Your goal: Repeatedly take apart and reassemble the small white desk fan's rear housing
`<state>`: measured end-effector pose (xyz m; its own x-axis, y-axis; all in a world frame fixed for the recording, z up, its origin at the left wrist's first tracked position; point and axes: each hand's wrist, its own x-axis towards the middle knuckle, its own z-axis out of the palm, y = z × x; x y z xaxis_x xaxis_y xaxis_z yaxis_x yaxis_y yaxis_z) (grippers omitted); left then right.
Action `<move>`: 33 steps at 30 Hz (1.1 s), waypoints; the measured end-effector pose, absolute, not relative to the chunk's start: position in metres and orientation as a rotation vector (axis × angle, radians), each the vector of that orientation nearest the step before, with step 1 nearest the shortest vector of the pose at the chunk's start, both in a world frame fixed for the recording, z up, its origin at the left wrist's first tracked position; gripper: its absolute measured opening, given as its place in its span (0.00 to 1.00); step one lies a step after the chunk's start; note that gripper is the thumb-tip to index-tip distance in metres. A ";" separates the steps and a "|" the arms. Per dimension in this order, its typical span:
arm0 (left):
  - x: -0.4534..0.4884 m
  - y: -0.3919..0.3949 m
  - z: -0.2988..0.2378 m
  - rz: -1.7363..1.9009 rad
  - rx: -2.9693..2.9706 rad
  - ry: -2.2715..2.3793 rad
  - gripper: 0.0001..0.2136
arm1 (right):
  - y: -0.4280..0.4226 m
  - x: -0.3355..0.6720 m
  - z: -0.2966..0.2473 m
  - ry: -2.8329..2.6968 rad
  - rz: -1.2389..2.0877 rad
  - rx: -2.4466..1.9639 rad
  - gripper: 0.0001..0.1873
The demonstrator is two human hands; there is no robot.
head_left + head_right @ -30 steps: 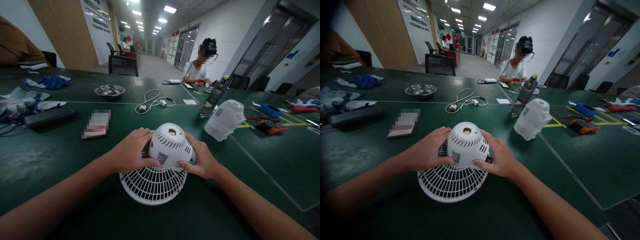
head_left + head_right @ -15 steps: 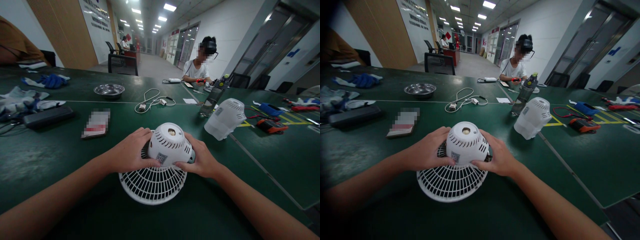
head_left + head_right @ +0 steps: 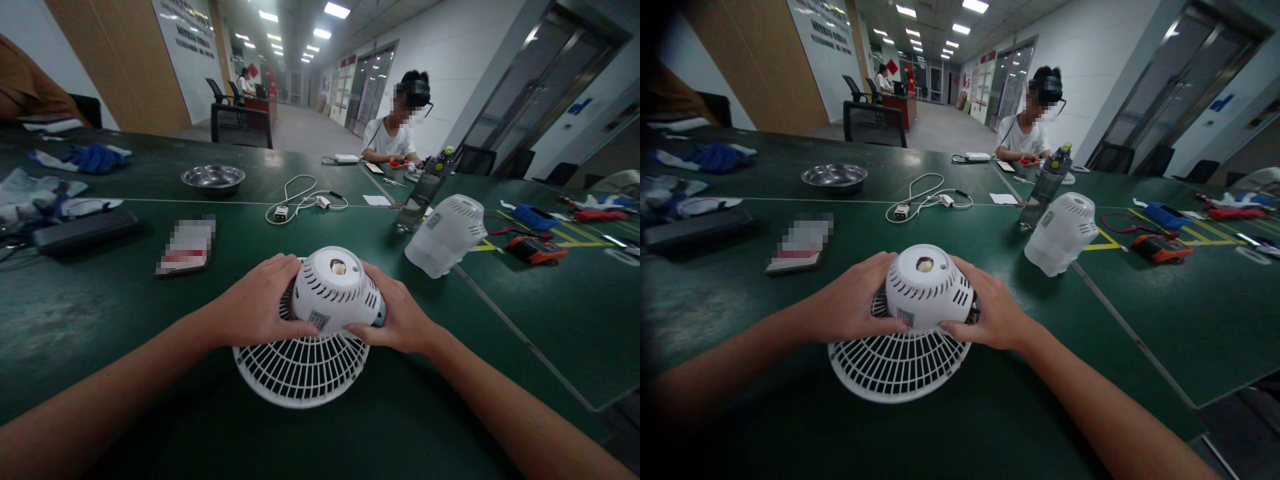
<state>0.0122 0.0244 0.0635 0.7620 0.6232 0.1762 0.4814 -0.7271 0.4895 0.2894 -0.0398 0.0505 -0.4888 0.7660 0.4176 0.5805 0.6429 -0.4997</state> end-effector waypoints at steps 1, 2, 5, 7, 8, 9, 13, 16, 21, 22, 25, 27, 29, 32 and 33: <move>0.012 0.025 0.063 0.466 2.541 0.837 0.34 | -0.040 0.289 0.049 -2.231 0.379 -1.056 0.51; 0.012 0.025 0.063 0.469 2.548 0.835 0.34 | -0.040 0.288 0.048 -2.217 0.372 -1.065 0.51; 0.011 0.027 0.061 0.466 2.569 0.835 0.35 | -0.040 0.287 0.043 -2.166 0.390 -1.078 0.54; 0.011 0.026 0.060 0.464 2.563 0.842 0.35 | -0.040 0.285 0.042 -2.137 0.427 -1.080 0.55; 0.011 0.026 0.060 0.461 2.557 0.845 0.35 | -0.040 0.285 0.042 -2.123 0.448 -1.083 0.54; 0.011 0.026 0.060 0.456 2.552 0.850 0.36 | -0.040 0.284 0.042 -2.112 0.465 -1.089 0.54; 0.013 0.023 0.061 0.432 2.556 0.862 0.36 | -0.041 0.282 0.042 -2.087 0.483 -1.102 0.52; 0.013 0.021 0.062 0.436 2.545 0.873 0.37 | -0.040 0.282 0.042 -2.083 0.468 -1.097 0.51; 0.012 0.024 0.058 0.417 2.552 0.871 0.36 | -0.040 0.282 0.042 -2.090 0.463 -1.082 0.51; 0.012 0.024 0.057 0.419 2.557 0.876 0.36 | -0.040 0.282 0.043 -2.094 0.474 -1.077 0.51; 0.012 0.025 0.056 0.434 2.560 0.897 0.37 | -0.041 0.283 0.043 -2.111 0.487 -1.064 0.51; 0.012 0.024 0.057 0.439 2.573 0.898 0.36 | -0.040 0.285 0.042 -2.131 0.450 -1.056 0.53; 0.013 0.022 0.058 0.454 2.598 0.893 0.34 | -0.039 0.288 0.042 -2.175 0.386 -1.034 0.54; 0.014 0.020 0.058 0.513 2.611 0.929 0.31 | -0.037 0.295 0.042 -2.250 0.307 -0.984 0.57; 0.014 0.020 0.056 0.545 2.602 0.953 0.30 | -0.037 0.297 0.043 -2.263 0.306 -0.962 0.57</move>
